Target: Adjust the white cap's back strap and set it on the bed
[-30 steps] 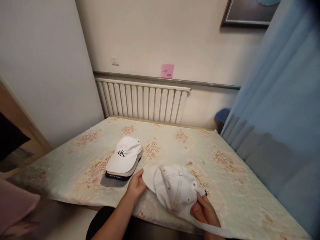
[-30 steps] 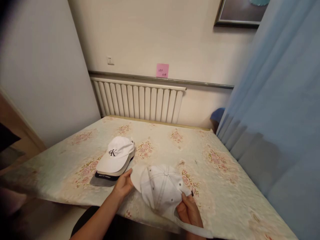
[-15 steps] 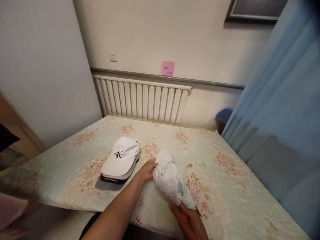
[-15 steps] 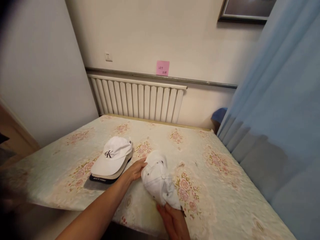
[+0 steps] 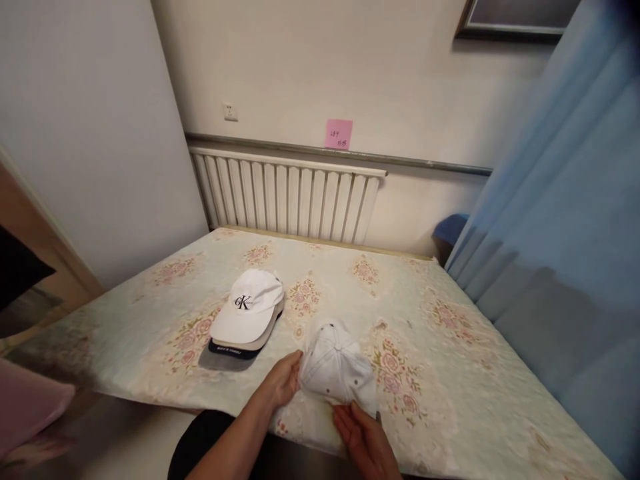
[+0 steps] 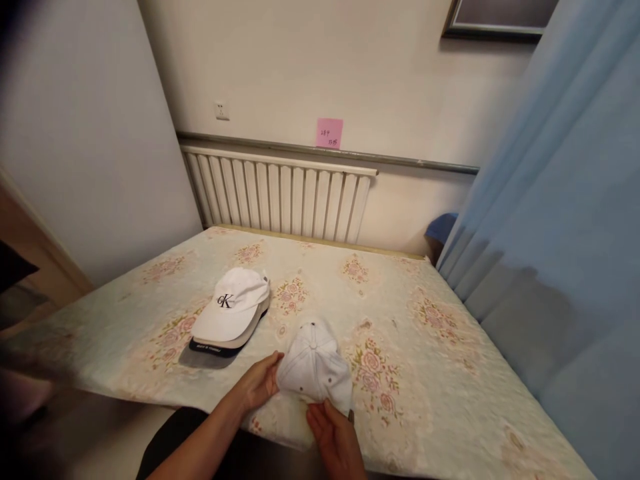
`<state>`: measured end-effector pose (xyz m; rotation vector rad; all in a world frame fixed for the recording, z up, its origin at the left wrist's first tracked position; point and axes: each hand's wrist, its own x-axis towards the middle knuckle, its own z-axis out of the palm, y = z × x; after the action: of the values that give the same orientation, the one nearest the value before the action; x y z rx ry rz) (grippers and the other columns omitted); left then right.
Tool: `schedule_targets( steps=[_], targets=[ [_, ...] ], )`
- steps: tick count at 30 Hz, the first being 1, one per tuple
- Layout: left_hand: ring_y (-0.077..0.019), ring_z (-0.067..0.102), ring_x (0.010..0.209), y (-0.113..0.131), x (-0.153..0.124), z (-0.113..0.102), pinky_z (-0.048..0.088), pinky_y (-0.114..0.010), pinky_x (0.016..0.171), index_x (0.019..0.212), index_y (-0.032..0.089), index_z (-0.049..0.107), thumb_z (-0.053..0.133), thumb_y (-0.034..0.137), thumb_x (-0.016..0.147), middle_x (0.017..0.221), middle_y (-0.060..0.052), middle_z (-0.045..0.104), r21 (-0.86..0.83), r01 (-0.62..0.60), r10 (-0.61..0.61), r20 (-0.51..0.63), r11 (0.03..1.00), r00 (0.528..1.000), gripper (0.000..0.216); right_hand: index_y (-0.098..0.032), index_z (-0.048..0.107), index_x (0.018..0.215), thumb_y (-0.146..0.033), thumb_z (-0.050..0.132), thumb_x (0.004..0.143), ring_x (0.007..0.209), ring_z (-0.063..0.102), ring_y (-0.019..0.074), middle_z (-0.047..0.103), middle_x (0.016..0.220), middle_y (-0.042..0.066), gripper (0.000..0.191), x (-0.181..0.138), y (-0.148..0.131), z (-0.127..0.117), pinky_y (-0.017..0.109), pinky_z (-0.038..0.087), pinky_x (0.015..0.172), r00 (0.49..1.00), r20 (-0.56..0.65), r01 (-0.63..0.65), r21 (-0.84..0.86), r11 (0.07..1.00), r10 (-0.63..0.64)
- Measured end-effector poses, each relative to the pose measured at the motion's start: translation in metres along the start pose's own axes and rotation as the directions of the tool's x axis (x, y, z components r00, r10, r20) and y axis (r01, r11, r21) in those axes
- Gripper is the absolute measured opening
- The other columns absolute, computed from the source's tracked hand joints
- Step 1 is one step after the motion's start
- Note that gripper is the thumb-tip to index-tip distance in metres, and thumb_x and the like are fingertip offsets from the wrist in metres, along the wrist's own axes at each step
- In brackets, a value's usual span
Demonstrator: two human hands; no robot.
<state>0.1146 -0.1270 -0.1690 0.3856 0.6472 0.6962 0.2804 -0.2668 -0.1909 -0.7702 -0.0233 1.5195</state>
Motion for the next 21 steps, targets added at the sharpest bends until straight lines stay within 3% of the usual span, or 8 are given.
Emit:
schedule_targets(
  steps=[4, 7, 11, 14, 18, 21],
  targets=[
    [-0.0216, 0.068, 0.083, -0.032, -0.029, -0.004, 0.049, -0.032, 0.081, 0.097, 0.010, 0.058, 0.058, 0.034, 0.082, 0.085, -0.012, 0.071, -0.040, -0.025, 0.024, -0.026, 0.999, 0.999, 0.028, -0.018, 0.064, 0.084, -0.024, 0.079, 0.061, 0.078, 0.069, 0.0173, 0.074, 0.081, 0.004, 0.028, 0.000, 0.001, 0.011, 0.030, 0.054, 0.076, 0.999, -0.027, 0.020, -0.016, 1.000, -0.020],
    [-0.0220, 0.064, 0.097, -0.065, -0.048, -0.001, 0.043, -0.034, 0.092, 0.103, 0.014, 0.059, 0.063, 0.023, 0.078, 0.102, -0.011, 0.069, -0.135, -0.085, 0.091, 0.044, 0.987, 0.995, 0.026, -0.020, 0.063, 0.087, -0.028, 0.079, 0.061, 0.077, 0.069, 0.0175, 0.074, 0.081, 0.002, 0.032, -0.002, 0.003, 0.022, 0.029, 0.054, 0.070, 0.998, -0.041, 0.055, -0.032, 0.998, -0.056],
    [-0.0208, 0.065, 0.089, -0.099, -0.063, 0.006, 0.043, -0.034, 0.086, 0.106, 0.019, 0.060, 0.065, 0.013, 0.073, 0.103, -0.008, 0.068, -0.071, -0.053, 0.062, 0.146, 0.996, 0.987, 0.034, -0.021, 0.064, 0.083, -0.034, 0.075, 0.064, 0.077, 0.069, 0.0191, 0.073, 0.078, 0.003, 0.026, -0.009, 0.007, 0.031, 0.029, 0.054, 0.067, 0.997, -0.027, 0.076, -0.066, 0.995, -0.077],
    [-0.0195, 0.066, 0.076, -0.108, -0.063, 0.006, 0.045, -0.031, 0.076, 0.102, 0.017, 0.062, 0.067, 0.016, 0.070, 0.090, -0.007, 0.070, 0.016, -0.038, 0.037, 0.059, 0.999, 0.998, 0.032, -0.020, 0.065, 0.079, -0.035, 0.073, 0.066, 0.078, 0.069, 0.0205, 0.073, 0.076, 0.004, 0.022, -0.020, 0.007, 0.032, 0.029, 0.053, 0.067, 0.998, -0.029, 0.054, -0.140, 0.989, -0.058],
    [-0.0218, 0.067, 0.079, -0.104, -0.061, 0.005, 0.046, -0.031, 0.073, 0.102, 0.015, 0.060, 0.069, 0.021, 0.071, 0.090, -0.010, 0.071, 0.025, -0.061, 0.061, -0.006, 0.998, 0.998, 0.033, -0.016, 0.065, 0.078, -0.034, 0.074, 0.064, 0.079, 0.069, 0.0207, 0.073, 0.081, 0.007, 0.025, -0.039, 0.002, 0.021, 0.029, 0.052, 0.069, 0.999, -0.024, 0.026, -0.252, 0.967, -0.033],
    [-0.0224, 0.067, 0.081, -0.100, -0.063, 0.008, 0.048, -0.032, 0.075, 0.103, 0.016, 0.058, 0.068, 0.020, 0.071, 0.090, -0.009, 0.071, -0.002, -0.061, 0.061, -0.050, 0.998, 0.997, 0.033, -0.014, 0.064, 0.085, -0.035, 0.075, 0.063, 0.068, 0.068, 0.0178, 0.073, 0.079, 0.008, 0.033, -0.052, -0.004, 0.006, 0.024, 0.050, 0.058, 0.997, -0.072, -0.011, -0.376, 0.926, -0.017]
  ],
)
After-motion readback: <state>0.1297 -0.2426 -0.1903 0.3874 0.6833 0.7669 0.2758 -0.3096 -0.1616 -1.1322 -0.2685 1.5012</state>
